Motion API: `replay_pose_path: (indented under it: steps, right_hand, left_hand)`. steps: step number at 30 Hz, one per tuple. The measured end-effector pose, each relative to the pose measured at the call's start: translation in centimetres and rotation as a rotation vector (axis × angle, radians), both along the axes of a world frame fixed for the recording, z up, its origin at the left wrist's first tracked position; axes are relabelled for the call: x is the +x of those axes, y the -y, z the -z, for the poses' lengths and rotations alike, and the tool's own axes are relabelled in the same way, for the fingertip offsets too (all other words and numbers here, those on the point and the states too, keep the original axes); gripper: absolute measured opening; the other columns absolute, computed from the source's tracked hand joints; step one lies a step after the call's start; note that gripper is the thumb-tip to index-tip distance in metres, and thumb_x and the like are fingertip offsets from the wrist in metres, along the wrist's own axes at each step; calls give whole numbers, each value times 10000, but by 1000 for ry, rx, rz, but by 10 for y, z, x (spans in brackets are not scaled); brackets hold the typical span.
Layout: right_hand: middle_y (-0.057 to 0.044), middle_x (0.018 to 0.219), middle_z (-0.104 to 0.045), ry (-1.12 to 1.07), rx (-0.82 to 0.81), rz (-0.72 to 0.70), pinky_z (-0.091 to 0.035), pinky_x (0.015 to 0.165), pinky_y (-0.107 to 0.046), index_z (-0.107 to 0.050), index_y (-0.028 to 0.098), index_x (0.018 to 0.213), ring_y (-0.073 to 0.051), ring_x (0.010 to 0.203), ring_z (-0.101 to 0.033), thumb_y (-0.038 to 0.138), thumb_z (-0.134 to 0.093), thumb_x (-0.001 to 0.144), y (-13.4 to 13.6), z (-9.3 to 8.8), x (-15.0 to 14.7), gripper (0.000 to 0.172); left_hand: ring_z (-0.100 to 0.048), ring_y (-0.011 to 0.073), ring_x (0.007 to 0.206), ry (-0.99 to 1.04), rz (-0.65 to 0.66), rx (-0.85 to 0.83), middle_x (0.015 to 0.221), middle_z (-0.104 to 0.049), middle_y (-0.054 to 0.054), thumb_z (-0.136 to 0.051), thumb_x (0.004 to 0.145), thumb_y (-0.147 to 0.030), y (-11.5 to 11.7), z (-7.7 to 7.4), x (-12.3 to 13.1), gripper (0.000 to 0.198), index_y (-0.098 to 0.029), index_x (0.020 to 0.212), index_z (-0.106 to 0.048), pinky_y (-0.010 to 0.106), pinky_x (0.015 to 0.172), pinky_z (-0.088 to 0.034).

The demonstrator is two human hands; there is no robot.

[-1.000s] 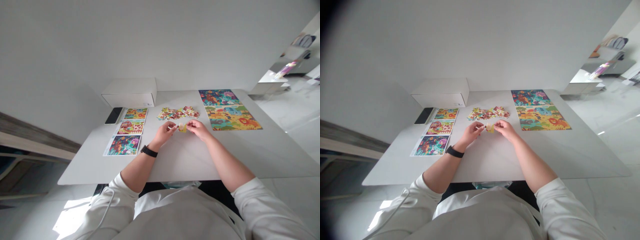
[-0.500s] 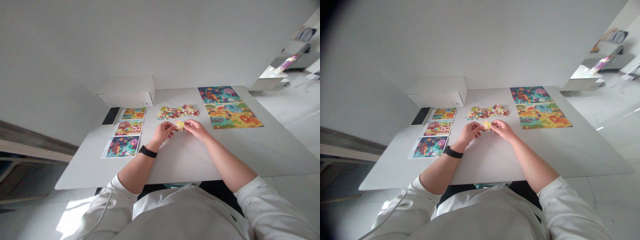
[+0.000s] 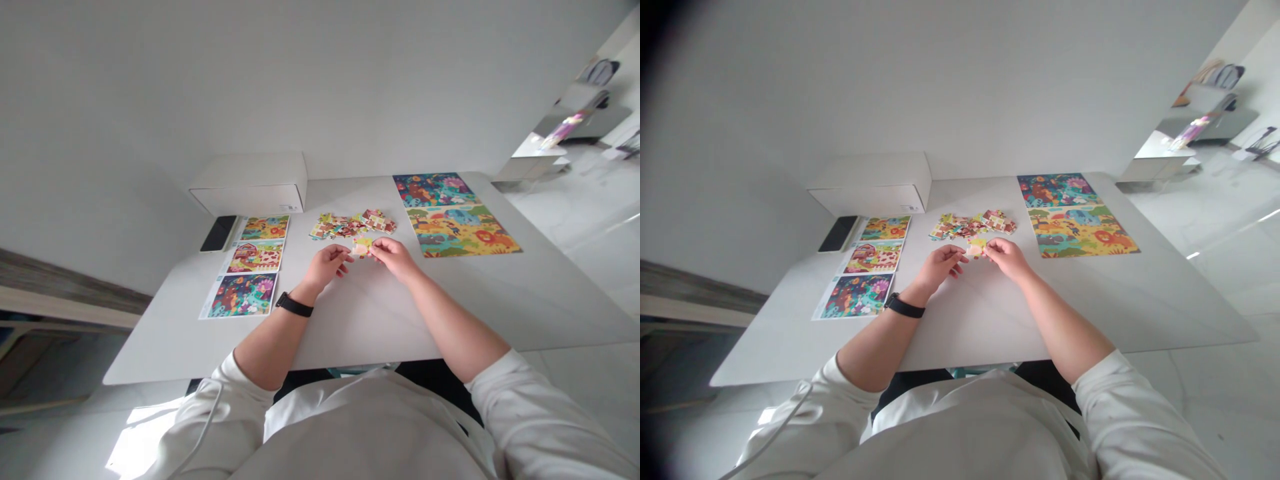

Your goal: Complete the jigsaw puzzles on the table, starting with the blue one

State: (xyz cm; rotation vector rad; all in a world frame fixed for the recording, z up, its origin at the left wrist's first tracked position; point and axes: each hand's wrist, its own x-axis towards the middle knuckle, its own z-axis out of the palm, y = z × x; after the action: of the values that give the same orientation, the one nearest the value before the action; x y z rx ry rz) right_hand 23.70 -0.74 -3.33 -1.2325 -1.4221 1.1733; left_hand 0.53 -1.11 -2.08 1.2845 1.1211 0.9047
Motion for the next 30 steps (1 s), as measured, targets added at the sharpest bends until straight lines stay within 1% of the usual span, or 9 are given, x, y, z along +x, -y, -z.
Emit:
replay_pose_path:
  steps: [2, 4, 9, 13, 21, 30]
  right_hand:
    - [-32, 831, -773, 2, 0, 4, -519, 711, -331, -669, 250, 836, -193, 713, -633, 675, -796, 783, 1, -1, -1, 447]
    - [-32, 828, -772, 13, 8, 1, -528, 725, -333, -666, 248, 830, -194, 724, -639, 682, -792, 783, 1, -2, -2, 454]
    - [-25, 819, -771, 21, 3, -19, -528, 714, -328, -664, 247, 822, -193, 720, -636, 699, -789, 777, 2, -2, -4, 471]
    - [-28, 820, -772, 30, 3, -33, -527, 722, -332, -671, 248, 823, -197, 726, -640, 685, -793, 779, 2, -1, -4, 456]
    - [-30, 830, -779, 40, 8, -38, -526, 731, -336, -681, 249, 834, -200, 730, -647, 681, -789, 783, 1, 0, -4, 448]
    - [-28, 830, -780, 30, 8, -55, -517, 741, -324, -682, 240, 836, -190, 734, -646, 601, -778, 818, 1, 0, -3, 374]
  left_hand:
    - [-642, 99, 573, -15, -8, 0, 858, -771, 60, -685, 954, -516, -1, 1, -1, 366, -165, 1057, -680, 205, 498, -470]
    - [-614, 97, 550, -38, -3, 7, 801, -741, 46, -668, 959, -571, -1, 2, -1, 410, -167, 1027, -684, 201, 477, -441]
    - [-558, 87, 546, -124, 91, 61, 773, -724, 36, -739, 870, -659, 2, -1, -1, 486, -180, 884, -661, 198, 472, -406]
    - [-519, 83, 534, -176, 108, 88, 730, -711, 26, -734, 862, -649, 3, -3, -1, 475, -181, 844, -655, 205, 486, -382]
    - [-527, 86, 558, -205, 119, 144, 738, -714, 26, -699, 899, -572, 2, -3, -2, 403, -177, 830, -658, 222, 552, -412]
    - [-549, 102, 570, -229, 134, 155, 746, -723, 37, -697, 880, -641, 2, -1, -3, 462, -182, 847, -660, 228, 558, -427]
